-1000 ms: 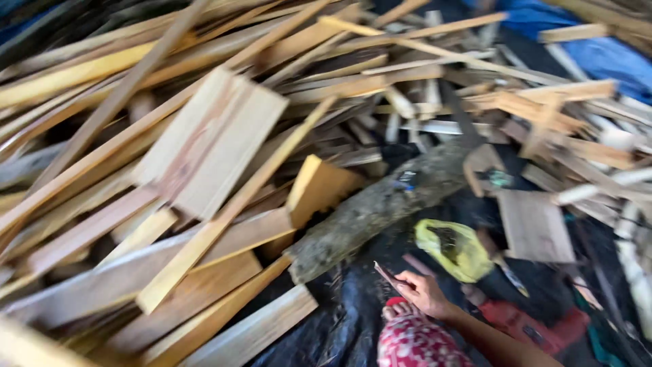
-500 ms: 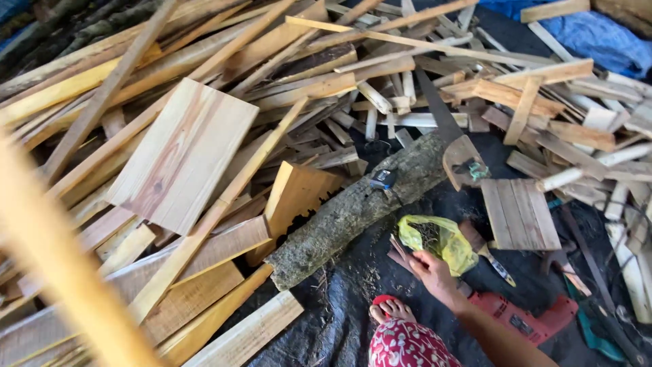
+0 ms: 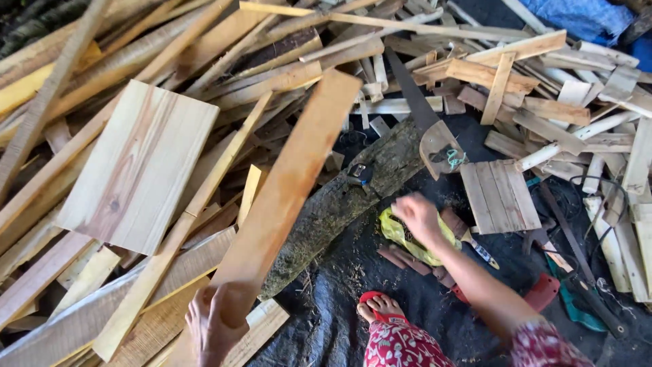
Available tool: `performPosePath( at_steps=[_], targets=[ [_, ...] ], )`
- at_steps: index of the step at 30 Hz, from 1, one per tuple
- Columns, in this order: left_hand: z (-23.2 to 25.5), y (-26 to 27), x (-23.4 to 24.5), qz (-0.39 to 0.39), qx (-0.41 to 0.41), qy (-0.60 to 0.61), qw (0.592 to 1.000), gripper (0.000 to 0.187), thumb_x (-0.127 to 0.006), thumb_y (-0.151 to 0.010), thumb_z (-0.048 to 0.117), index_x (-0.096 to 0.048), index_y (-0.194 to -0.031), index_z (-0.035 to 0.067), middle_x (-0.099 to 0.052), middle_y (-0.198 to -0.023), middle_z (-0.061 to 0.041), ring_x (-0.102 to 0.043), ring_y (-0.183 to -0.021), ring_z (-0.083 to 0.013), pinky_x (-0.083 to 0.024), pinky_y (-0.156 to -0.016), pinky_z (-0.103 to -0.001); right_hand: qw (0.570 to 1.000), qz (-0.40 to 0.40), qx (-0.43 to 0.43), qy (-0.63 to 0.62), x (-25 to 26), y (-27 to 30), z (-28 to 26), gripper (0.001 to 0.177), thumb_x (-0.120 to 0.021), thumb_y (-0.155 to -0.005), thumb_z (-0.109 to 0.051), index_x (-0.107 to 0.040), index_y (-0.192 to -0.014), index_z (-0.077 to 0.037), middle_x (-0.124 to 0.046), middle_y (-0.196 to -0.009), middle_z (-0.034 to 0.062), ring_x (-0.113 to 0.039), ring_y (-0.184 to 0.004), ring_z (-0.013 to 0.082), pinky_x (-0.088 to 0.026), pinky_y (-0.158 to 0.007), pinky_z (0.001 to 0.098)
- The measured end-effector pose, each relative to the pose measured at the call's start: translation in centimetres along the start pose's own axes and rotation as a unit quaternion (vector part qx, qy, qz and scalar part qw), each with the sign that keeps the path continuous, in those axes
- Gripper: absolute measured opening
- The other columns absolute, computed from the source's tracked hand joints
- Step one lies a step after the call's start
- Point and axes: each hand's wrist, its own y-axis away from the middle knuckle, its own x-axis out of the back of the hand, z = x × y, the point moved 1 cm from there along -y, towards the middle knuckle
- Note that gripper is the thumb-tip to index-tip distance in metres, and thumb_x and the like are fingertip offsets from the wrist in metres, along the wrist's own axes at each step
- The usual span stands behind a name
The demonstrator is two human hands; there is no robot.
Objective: Sawing and measuring wooden planks in a workshop environment
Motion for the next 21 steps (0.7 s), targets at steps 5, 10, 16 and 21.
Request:
performPosePath(
  at_steps=[5,10,16,21],
  targets=[
    [2.8,-11.3,1.4,-0.021,-0.037,-0.017,0.999,0.109,-0.086,-0.034,0.035,-0.052,-0.138,0.035,-0.042,-0.142,-0.018,-0.050,-0.123,-0.0382,-0.041,-0.108,-0.055,0.998,-0.043,0.041,0.011,-2.1,-8.8,-4.9,0.045,-0.084,-0.080,-0.027,-0.067,-0.116,-0.008,-0.065,-0.105,0.0098,-0.062,-0.074,0.0212,-0.052,-0.059,0.0297],
    [1.6,-11.2,1.3,-0.030,-0.055,0.013,0.998,0.115,-0.086,-0.031,0.033,-0.053,-0.140,0.031,-0.039,-0.148,-0.019,-0.046,-0.128,-0.0405,-0.038,-0.112,-0.054,0.973,-0.165,-0.009,0.158,-6.0,-10.9,-6.1,0.075,-0.082,-0.075,-0.048,-0.050,-0.138,-0.024,-0.061,-0.107,0.0164,-0.067,-0.068,0.0391,-0.056,-0.059,0.0494],
    [0.5,-8.5,0.0,0.020,-0.042,0.096,0.994,0.114,-0.094,-0.026,0.028,-0.056,-0.134,0.030,-0.043,-0.147,-0.018,-0.048,-0.131,-0.0399,-0.047,-0.106,-0.060,0.994,-0.043,-0.052,-0.087,-0.9,-8.3,-6.6,0.059,-0.088,-0.078,-0.015,-0.063,-0.130,-0.004,-0.074,-0.112,0.0156,-0.076,-0.091,0.0242,-0.064,-0.068,0.0315],
    [0.3,-6.1,0.9,-0.011,-0.060,0.107,0.992,0.102,-0.088,-0.029,0.028,-0.063,-0.129,0.029,-0.041,-0.148,-0.021,-0.046,-0.125,-0.0425,-0.039,-0.109,-0.055,0.710,0.000,-0.292,-0.641,5.5,-3.5,-3.6,0.053,-0.073,-0.079,-0.015,-0.057,-0.126,0.002,-0.068,-0.102,0.0162,-0.064,-0.073,0.0182,-0.053,-0.054,0.0188]
  ],
)
